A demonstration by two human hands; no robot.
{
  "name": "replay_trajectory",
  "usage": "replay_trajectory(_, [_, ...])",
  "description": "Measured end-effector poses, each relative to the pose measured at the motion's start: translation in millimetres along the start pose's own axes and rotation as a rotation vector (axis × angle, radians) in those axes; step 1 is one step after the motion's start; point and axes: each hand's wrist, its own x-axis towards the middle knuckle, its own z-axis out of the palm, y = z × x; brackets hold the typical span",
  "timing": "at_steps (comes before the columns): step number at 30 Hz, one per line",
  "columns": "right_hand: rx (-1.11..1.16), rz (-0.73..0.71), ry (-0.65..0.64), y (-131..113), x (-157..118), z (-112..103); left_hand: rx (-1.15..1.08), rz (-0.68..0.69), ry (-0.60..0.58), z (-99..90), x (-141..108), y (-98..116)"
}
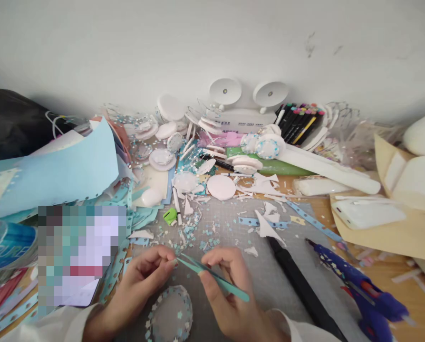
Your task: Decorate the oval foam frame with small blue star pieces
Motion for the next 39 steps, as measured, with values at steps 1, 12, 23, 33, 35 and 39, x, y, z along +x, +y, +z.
replay_trajectory(1, [-0.005, 0.005, 0.003, 1.2, 0.1, 0.3, 0.0, -0.001, 0.009, -0.2, 0.1, 0.2])
replay_trajectory(12, [0.031, 0.05, 0.096, 5.7, 21.3, 0.6, -0.032, 0.1, 0.028, 0.0, 4.3, -6.2])
replay_trajectory(23, [0.162, 0.134, 0.175, 28.4, 30.2, -11.2, -0.142, 0.242, -0.034, 1.5, 9.1, -14.5])
replay_trajectory(33, [0.233, 0.149, 0.124, 24.9, 25.8, -9.4, -0.138, 0.242, -0.041, 1.3, 8.0, -14.3])
replay_trajectory(35, [0.254, 0.161, 0.111, 22.6, 24.3, -8.2, -0.133, 0.235, -0.041, 1.2, 7.8, -14.3])
replay_trajectory(39, [0.292, 0.171, 0.113, 17.3, 22.4, -5.0, -0.117, 0.213, -0.057, 0.3, 7.3, -14.3])
